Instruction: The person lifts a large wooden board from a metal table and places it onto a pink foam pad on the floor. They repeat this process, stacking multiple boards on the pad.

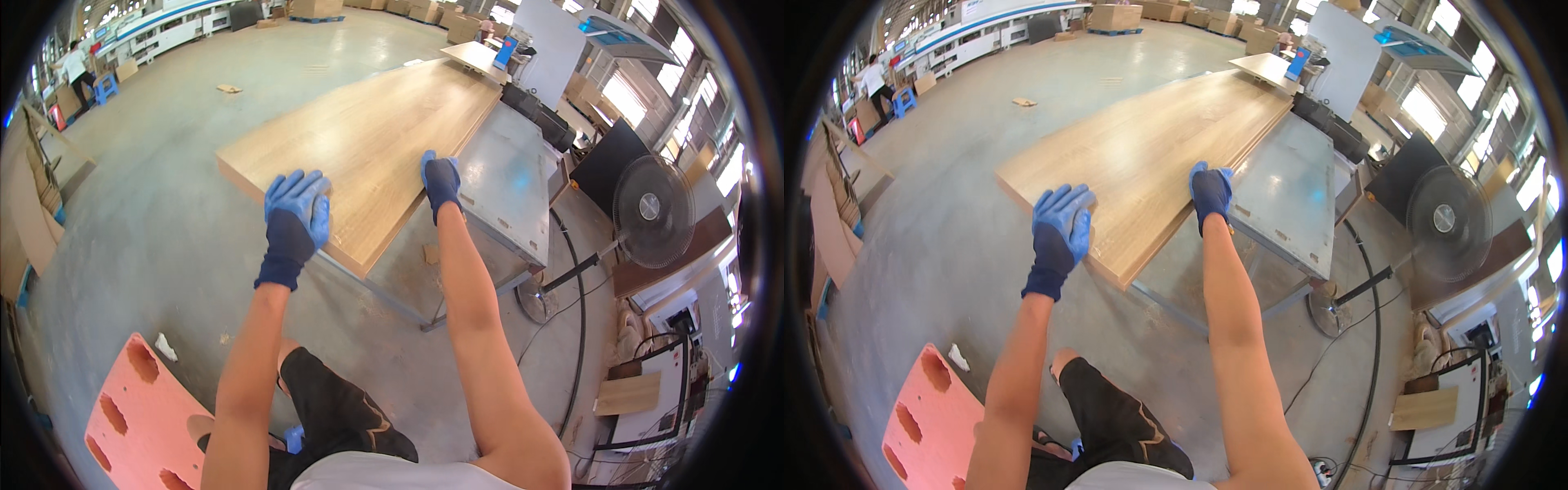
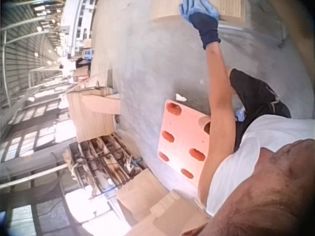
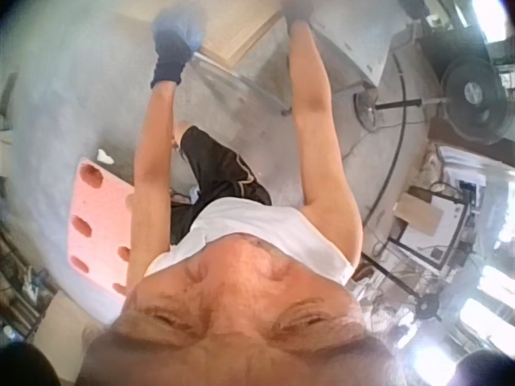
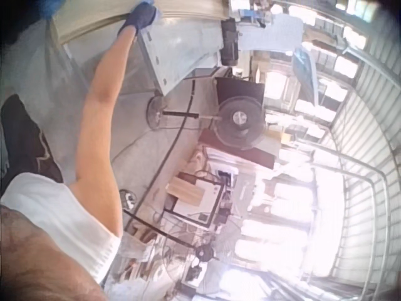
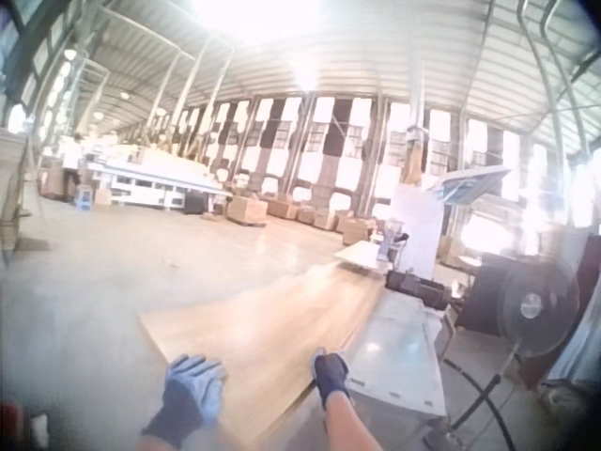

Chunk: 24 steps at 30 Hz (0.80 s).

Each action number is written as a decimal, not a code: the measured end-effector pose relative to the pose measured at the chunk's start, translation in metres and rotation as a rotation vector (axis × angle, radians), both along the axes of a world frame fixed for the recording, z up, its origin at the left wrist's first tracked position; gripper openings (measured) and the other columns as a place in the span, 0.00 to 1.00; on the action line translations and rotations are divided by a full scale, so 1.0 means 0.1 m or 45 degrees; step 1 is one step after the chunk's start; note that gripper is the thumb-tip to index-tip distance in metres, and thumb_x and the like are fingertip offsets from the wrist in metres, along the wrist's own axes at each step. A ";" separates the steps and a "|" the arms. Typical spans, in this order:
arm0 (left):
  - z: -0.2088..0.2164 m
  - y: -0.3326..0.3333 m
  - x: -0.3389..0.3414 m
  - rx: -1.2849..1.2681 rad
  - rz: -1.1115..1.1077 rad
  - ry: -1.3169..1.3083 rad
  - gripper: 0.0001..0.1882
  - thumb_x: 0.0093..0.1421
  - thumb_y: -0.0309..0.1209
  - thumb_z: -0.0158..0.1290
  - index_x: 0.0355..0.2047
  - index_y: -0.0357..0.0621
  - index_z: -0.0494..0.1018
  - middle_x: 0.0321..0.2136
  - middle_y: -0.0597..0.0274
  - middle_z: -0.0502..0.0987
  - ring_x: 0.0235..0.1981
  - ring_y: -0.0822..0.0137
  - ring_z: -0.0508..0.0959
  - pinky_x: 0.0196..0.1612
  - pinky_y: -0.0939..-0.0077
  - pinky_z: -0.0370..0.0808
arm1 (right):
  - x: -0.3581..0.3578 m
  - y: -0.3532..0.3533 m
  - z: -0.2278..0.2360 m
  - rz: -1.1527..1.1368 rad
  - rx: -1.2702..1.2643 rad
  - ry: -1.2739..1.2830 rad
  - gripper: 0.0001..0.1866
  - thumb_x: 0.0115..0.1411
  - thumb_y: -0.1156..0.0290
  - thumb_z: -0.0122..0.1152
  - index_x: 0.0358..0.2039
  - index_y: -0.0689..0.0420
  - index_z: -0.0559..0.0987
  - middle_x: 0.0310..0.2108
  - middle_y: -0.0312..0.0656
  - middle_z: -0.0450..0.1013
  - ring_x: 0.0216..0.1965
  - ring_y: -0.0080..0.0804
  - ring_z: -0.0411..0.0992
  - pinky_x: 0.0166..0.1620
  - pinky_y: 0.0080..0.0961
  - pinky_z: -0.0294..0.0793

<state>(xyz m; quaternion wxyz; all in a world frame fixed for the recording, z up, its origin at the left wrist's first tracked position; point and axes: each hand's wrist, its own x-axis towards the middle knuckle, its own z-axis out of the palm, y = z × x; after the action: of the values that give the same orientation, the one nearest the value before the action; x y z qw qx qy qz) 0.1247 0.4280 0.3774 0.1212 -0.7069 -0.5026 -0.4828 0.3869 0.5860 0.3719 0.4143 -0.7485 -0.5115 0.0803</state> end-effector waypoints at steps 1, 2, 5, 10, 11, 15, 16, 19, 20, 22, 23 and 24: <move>0.02 0.04 -0.04 -0.004 0.007 0.007 0.13 0.53 0.30 0.47 0.38 0.45 0.75 0.43 0.56 0.75 0.48 0.53 0.71 0.57 0.58 0.58 | -0.04 0.03 0.00 -0.051 -0.020 -0.029 0.32 0.56 0.54 0.44 0.44 0.77 0.63 0.40 0.65 0.70 0.44 0.54 0.70 0.47 0.37 0.68; 0.01 0.03 -0.05 -0.008 0.016 0.014 0.13 0.54 0.29 0.46 0.38 0.46 0.75 0.43 0.56 0.75 0.48 0.53 0.71 0.57 0.58 0.58 | -0.02 0.06 -0.04 -0.056 -0.041 -0.059 0.31 0.56 0.54 0.44 0.43 0.76 0.64 0.39 0.65 0.70 0.44 0.54 0.70 0.47 0.37 0.68; 0.02 -0.01 -0.02 -0.013 0.045 -0.019 0.13 0.54 0.30 0.47 0.39 0.47 0.76 0.44 0.58 0.75 0.49 0.53 0.70 0.58 0.57 0.56 | 0.04 0.13 -0.08 -0.065 0.022 -0.143 0.29 0.56 0.56 0.43 0.39 0.76 0.67 0.34 0.65 0.72 0.38 0.55 0.72 0.43 0.39 0.70; -0.04 -0.05 0.03 -0.013 0.132 -0.072 0.13 0.57 0.32 0.45 0.40 0.48 0.75 0.45 0.59 0.74 0.51 0.53 0.69 0.59 0.56 0.54 | 0.03 0.07 -0.09 -0.003 0.131 -0.240 0.27 0.57 0.57 0.41 0.33 0.75 0.70 0.28 0.66 0.71 0.34 0.57 0.72 0.39 0.40 0.71; -0.04 -0.07 0.04 -0.023 0.125 -0.084 0.13 0.58 0.32 0.45 0.41 0.47 0.75 0.46 0.58 0.74 0.51 0.53 0.68 0.60 0.56 0.53 | 0.08 0.09 -0.11 0.020 0.134 -0.285 0.26 0.57 0.57 0.41 0.32 0.75 0.70 0.27 0.66 0.71 0.33 0.57 0.72 0.39 0.40 0.71; -0.09 -0.14 0.21 0.026 0.177 -0.145 0.14 0.58 0.33 0.44 0.41 0.46 0.75 0.45 0.57 0.74 0.51 0.53 0.69 0.60 0.57 0.52 | 0.26 0.16 -0.19 0.043 0.146 -0.281 0.25 0.57 0.57 0.40 0.27 0.71 0.73 0.25 0.63 0.72 0.32 0.59 0.72 0.39 0.43 0.71; -0.08 -0.14 0.27 0.042 0.146 -0.157 0.14 0.57 0.33 0.44 0.41 0.46 0.75 0.45 0.57 0.74 0.50 0.53 0.69 0.60 0.57 0.52 | 0.38 0.12 -0.17 0.041 0.140 -0.277 0.25 0.57 0.57 0.40 0.26 0.71 0.73 0.25 0.63 0.72 0.32 0.59 0.72 0.39 0.44 0.71; -0.08 -0.14 0.29 0.056 0.094 -0.151 0.14 0.56 0.32 0.45 0.41 0.46 0.75 0.44 0.58 0.75 0.49 0.54 0.70 0.59 0.56 0.53 | 0.47 0.23 -0.24 0.082 0.117 -0.244 0.25 0.57 0.57 0.40 0.26 0.69 0.75 0.26 0.64 0.72 0.33 0.59 0.72 0.39 0.43 0.70; -0.12 -0.15 0.29 0.055 0.093 -0.163 0.13 0.55 0.32 0.46 0.40 0.46 0.75 0.43 0.58 0.75 0.48 0.53 0.70 0.59 0.56 0.54 | 0.42 0.20 -0.24 0.060 0.100 -0.259 0.25 0.57 0.57 0.41 0.26 0.69 0.75 0.27 0.65 0.71 0.34 0.60 0.72 0.39 0.43 0.70; -0.12 -0.14 0.23 0.084 0.098 -0.165 0.13 0.54 0.31 0.48 0.39 0.44 0.75 0.42 0.57 0.76 0.47 0.53 0.70 0.58 0.55 0.54 | 0.22 0.08 -0.16 0.033 0.110 -0.151 0.26 0.57 0.56 0.40 0.27 0.70 0.75 0.26 0.66 0.71 0.33 0.60 0.71 0.39 0.44 0.69; -0.12 -0.14 0.19 0.084 0.101 -0.155 0.13 0.54 0.31 0.48 0.39 0.44 0.75 0.42 0.56 0.76 0.47 0.53 0.70 0.58 0.56 0.55 | 0.14 0.03 -0.13 0.060 0.125 -0.075 0.26 0.57 0.56 0.40 0.27 0.70 0.75 0.26 0.66 0.71 0.34 0.60 0.71 0.39 0.44 0.69; -0.11 -0.15 0.18 0.084 0.094 -0.149 0.13 0.54 0.31 0.48 0.39 0.44 0.75 0.42 0.56 0.75 0.47 0.53 0.70 0.58 0.56 0.55 | 0.13 -0.01 -0.10 0.078 0.140 -0.003 0.26 0.57 0.56 0.40 0.27 0.70 0.75 0.26 0.66 0.71 0.34 0.60 0.71 0.39 0.44 0.69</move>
<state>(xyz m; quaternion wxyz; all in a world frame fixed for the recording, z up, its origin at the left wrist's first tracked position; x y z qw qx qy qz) 0.1431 0.4128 0.3665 0.1327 -0.6539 -0.5184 -0.5348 0.4000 0.5854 0.3616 0.4517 -0.7086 -0.5383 0.0637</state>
